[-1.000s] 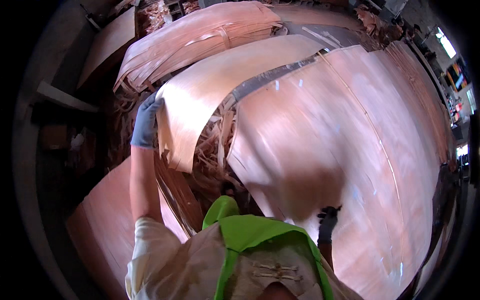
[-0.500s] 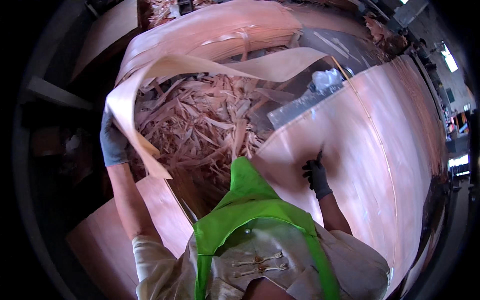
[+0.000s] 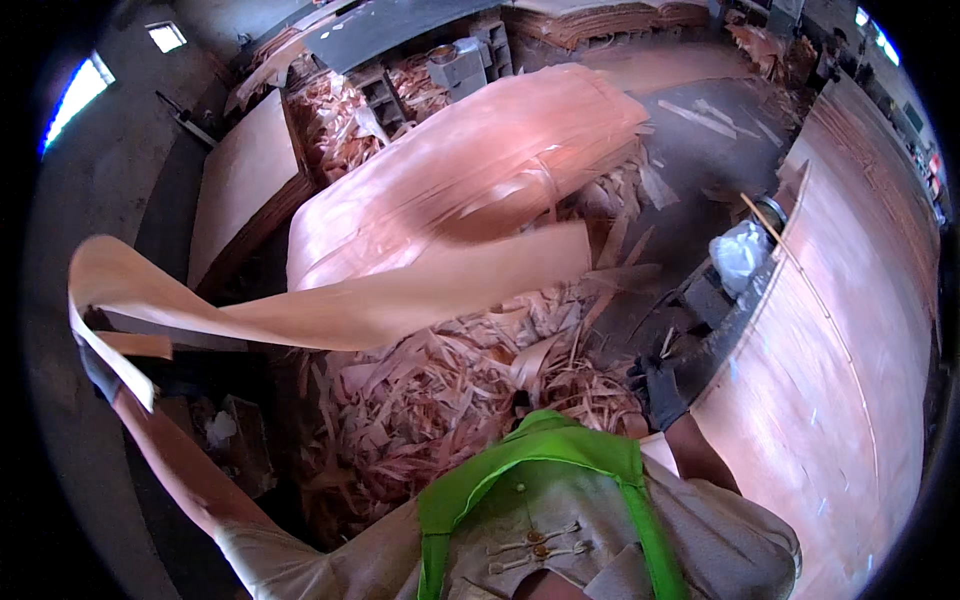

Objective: The person prepares thin wood veneer sheets by smoothing them onto a work surface, using a small hand tool to trim or score the material, and checking the alignment of multiple sheets before clearing scraps.

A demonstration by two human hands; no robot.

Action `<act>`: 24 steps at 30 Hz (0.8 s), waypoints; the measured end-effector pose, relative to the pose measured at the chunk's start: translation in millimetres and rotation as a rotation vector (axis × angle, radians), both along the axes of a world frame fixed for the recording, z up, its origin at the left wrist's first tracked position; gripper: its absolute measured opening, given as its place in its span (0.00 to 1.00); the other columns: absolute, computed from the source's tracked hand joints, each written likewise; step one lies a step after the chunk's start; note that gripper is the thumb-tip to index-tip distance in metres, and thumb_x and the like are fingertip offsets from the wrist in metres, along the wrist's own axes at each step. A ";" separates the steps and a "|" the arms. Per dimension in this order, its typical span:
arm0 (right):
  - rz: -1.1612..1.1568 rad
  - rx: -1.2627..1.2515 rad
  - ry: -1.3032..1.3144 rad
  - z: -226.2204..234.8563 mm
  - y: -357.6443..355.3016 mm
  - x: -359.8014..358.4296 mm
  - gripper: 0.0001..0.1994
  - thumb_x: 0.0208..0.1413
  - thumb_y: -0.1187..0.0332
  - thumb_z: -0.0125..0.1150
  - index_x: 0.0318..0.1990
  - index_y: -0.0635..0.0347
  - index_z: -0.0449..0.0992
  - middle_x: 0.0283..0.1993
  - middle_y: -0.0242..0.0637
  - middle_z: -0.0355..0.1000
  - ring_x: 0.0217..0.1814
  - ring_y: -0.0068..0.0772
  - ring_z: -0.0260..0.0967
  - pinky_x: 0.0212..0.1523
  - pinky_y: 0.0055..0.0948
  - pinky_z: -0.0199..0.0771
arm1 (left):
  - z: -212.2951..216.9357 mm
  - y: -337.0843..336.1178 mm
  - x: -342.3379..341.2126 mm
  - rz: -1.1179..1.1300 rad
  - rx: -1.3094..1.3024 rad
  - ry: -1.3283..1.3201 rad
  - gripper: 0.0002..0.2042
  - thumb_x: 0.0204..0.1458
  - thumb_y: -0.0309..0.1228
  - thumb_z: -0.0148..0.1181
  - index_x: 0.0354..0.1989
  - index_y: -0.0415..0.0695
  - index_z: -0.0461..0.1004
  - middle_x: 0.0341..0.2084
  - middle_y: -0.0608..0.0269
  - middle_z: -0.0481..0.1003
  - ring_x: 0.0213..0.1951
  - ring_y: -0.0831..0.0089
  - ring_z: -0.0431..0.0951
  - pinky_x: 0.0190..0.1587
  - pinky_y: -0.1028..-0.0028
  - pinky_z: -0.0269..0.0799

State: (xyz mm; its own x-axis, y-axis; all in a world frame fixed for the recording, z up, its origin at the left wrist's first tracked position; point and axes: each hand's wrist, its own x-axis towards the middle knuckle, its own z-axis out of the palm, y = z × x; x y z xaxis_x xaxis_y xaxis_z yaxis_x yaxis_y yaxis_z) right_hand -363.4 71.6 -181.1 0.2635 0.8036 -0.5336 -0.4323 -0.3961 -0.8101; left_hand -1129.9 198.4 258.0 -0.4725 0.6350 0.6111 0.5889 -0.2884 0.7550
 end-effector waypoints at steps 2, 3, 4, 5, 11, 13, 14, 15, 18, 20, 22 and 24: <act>0.071 0.014 -0.126 -2.9 21.7 -11.1 0.07 0.58 0.64 0.50 0.33 0.57 0.69 0.23 0.30 0.66 0.17 0.17 0.59 0.17 0.17 0.61 | 31.8 58.6 -20.3 0.029 -0.014 0.113 0.18 0.58 0.36 0.45 0.53 0.38 0.65 0.46 0.59 0.71 0.48 0.73 0.69 0.54 0.75 0.61; 0.112 0.026 -0.197 -2.2 32.9 -11.1 0.08 0.58 0.64 0.50 0.32 0.57 0.69 0.22 0.30 0.66 0.18 0.17 0.59 0.18 0.17 0.61 | 43.9 85.7 -26.7 0.041 -0.018 0.156 0.18 0.58 0.36 0.45 0.53 0.38 0.65 0.46 0.59 0.71 0.48 0.74 0.69 0.53 0.76 0.61; 0.114 0.024 -0.192 0.0 42.5 -11.9 0.08 0.58 0.63 0.50 0.33 0.57 0.69 0.23 0.31 0.67 0.18 0.17 0.60 0.18 0.18 0.61 | 55.6 111.7 -29.2 0.045 -0.018 0.200 0.18 0.58 0.36 0.45 0.53 0.38 0.65 0.46 0.59 0.71 0.48 0.74 0.69 0.53 0.76 0.61; 0.101 0.017 -0.213 6.7 53.2 -17.0 0.08 0.58 0.63 0.50 0.33 0.58 0.69 0.23 0.31 0.67 0.18 0.17 0.60 0.18 0.18 0.61 | 71.7 136.6 -30.4 0.052 -0.014 0.249 0.18 0.58 0.36 0.45 0.53 0.38 0.65 0.46 0.59 0.71 0.48 0.74 0.69 0.53 0.76 0.61; -0.139 -0.113 -0.172 13.3 83.0 -14.4 0.08 0.59 0.64 0.49 0.34 0.58 0.70 0.24 0.30 0.69 0.16 0.16 0.61 0.15 0.15 0.58 | 124.0 335.7 18.8 -0.020 0.062 0.446 0.18 0.58 0.36 0.45 0.52 0.38 0.66 0.45 0.60 0.72 0.47 0.77 0.69 0.52 0.78 0.61; -0.238 -0.029 -0.132 -28.4 86.2 -13.9 0.07 0.58 0.65 0.49 0.34 0.57 0.69 0.23 0.30 0.70 0.16 0.19 0.63 0.16 0.17 0.62 | 126.4 405.6 37.5 -0.053 0.096 0.473 0.18 0.58 0.35 0.45 0.52 0.38 0.67 0.45 0.61 0.72 0.47 0.77 0.69 0.52 0.78 0.61; -0.254 -0.046 -0.111 -33.9 88.9 -12.5 0.07 0.58 0.64 0.50 0.35 0.57 0.69 0.24 0.32 0.70 0.18 0.22 0.66 0.17 0.19 0.65 | 124.3 444.4 51.9 -0.076 0.110 0.484 0.18 0.58 0.35 0.45 0.52 0.38 0.67 0.44 0.61 0.72 0.47 0.78 0.69 0.52 0.78 0.61; -0.269 -0.060 -0.089 -39.3 92.0 -12.9 0.07 0.57 0.64 0.51 0.35 0.57 0.69 0.26 0.34 0.71 0.20 0.25 0.69 0.18 0.22 0.68 | 122.5 485.5 68.9 -0.104 0.126 0.495 0.18 0.58 0.35 0.45 0.52 0.38 0.67 0.44 0.61 0.73 0.47 0.78 0.69 0.52 0.79 0.61; -0.322 -0.022 -0.005 -66.6 99.9 -8.3 0.05 0.56 0.67 0.50 0.31 0.55 0.67 0.24 0.34 0.69 0.18 0.25 0.66 0.15 0.22 0.65 | 104.6 609.1 130.1 -0.183 0.171 0.530 0.18 0.58 0.35 0.46 0.52 0.38 0.67 0.44 0.61 0.73 0.46 0.79 0.69 0.51 0.80 0.61; -0.392 -0.050 0.297 -77.3 123.6 2.0 0.03 0.54 0.70 0.51 0.30 0.56 0.67 0.23 0.35 0.68 0.15 0.25 0.60 0.13 0.20 0.61 | 82.5 687.9 176.0 -0.241 0.217 0.528 0.17 0.58 0.35 0.46 0.52 0.38 0.68 0.43 0.62 0.73 0.46 0.80 0.69 0.51 0.80 0.61; -0.447 -0.180 0.131 -46.6 158.9 -2.8 0.03 0.53 0.71 0.52 0.29 0.57 0.66 0.23 0.37 0.68 0.15 0.26 0.61 0.13 0.21 0.61 | 40.0 755.1 236.3 -0.356 0.339 0.391 0.20 0.57 0.37 0.48 0.54 0.37 0.66 0.48 0.59 0.72 0.48 0.79 0.69 0.51 0.81 0.60; -0.520 -0.215 0.078 -34.1 186.1 6.1 0.06 0.51 0.70 0.54 0.32 0.62 0.68 0.25 0.42 0.70 0.18 0.34 0.68 0.14 0.24 0.65 | 5.5 823.8 283.8 -0.386 0.306 0.436 0.21 0.57 0.40 0.48 0.53 0.37 0.66 0.49 0.57 0.71 0.51 0.74 0.68 0.54 0.78 0.59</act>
